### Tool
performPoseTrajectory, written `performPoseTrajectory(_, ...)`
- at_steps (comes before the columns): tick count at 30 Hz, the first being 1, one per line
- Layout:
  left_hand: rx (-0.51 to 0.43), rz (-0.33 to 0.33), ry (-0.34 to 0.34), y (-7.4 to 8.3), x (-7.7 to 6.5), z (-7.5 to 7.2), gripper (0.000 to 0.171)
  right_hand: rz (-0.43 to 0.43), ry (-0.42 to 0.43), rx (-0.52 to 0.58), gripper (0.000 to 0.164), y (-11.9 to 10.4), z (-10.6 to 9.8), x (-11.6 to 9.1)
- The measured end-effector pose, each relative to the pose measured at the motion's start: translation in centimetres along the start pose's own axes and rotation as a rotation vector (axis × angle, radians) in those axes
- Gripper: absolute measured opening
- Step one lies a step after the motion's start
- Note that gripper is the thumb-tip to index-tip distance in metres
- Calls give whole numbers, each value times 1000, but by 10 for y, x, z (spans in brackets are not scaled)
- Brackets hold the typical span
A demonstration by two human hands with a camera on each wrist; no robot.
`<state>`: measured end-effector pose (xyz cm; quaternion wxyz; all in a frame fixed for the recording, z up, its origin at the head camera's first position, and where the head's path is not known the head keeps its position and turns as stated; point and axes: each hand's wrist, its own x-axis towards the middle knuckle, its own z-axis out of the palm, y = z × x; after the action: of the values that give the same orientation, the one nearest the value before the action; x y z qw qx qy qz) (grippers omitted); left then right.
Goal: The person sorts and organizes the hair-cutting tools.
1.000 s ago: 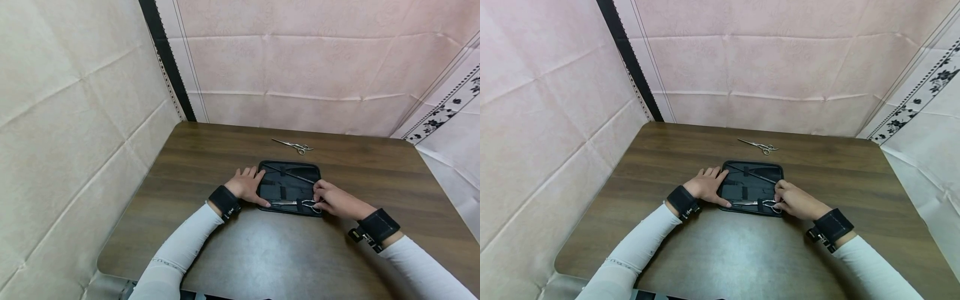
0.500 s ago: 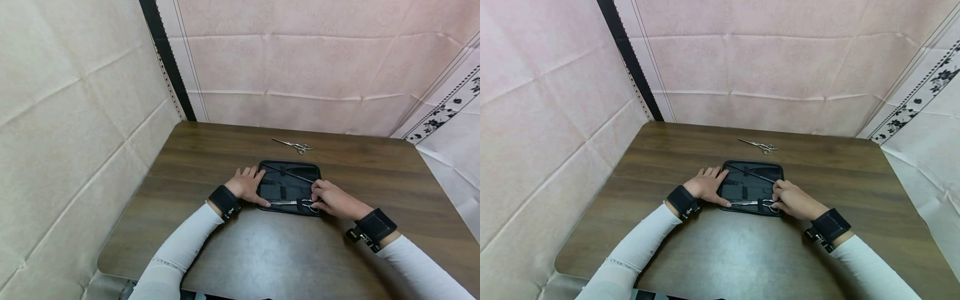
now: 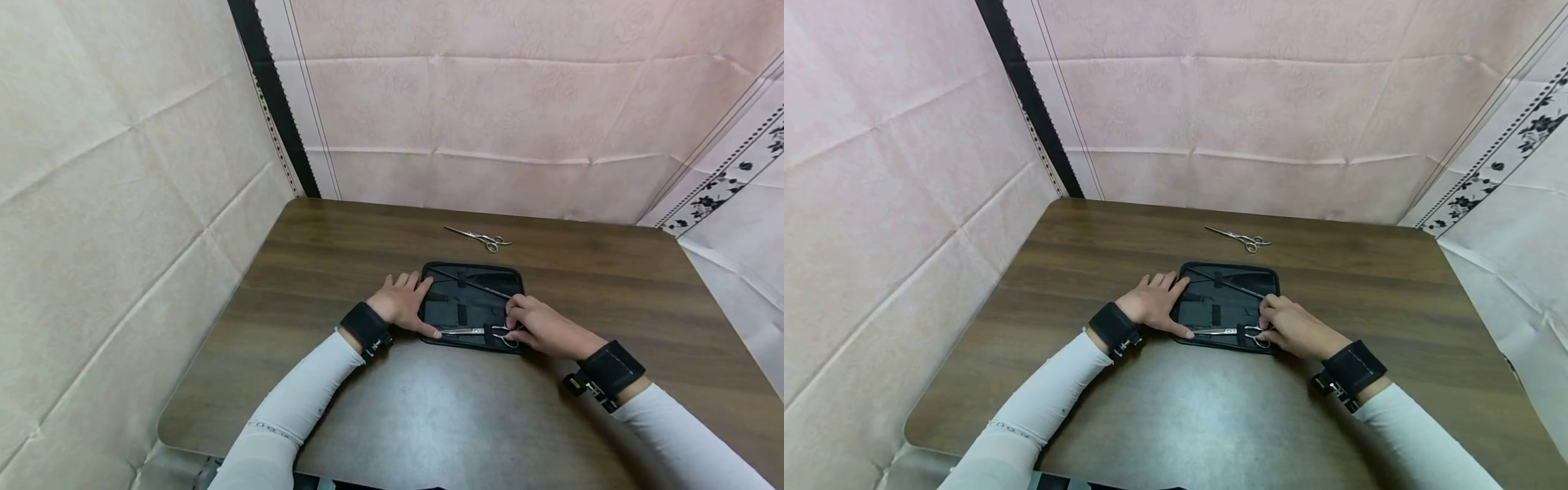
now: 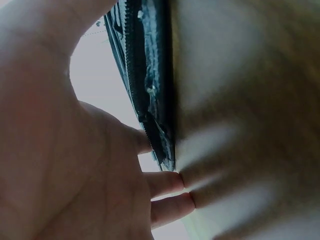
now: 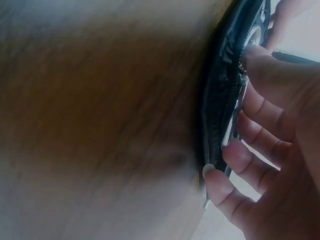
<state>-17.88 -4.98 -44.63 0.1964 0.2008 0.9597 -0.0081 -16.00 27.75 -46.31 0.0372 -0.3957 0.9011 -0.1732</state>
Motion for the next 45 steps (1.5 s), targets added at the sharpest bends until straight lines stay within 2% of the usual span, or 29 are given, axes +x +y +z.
performPoseTrajectory(14,1,0,-2,-1,-2,-1,125,-37,7,2,6,-4,-1,4)
performPoseTrajectory(24,2,7,-2,-2,1,2,127,-16,-16,21,5,-2,-1,4)
performPoseTrajectory(36,14,-1,1,0,2,1,126,-43,-21,-135,8,-1,-2,4)
performPoseTrajectory(45,25,5,10,-1,2,2,127,-47,4,-147,8,-2,0,2)
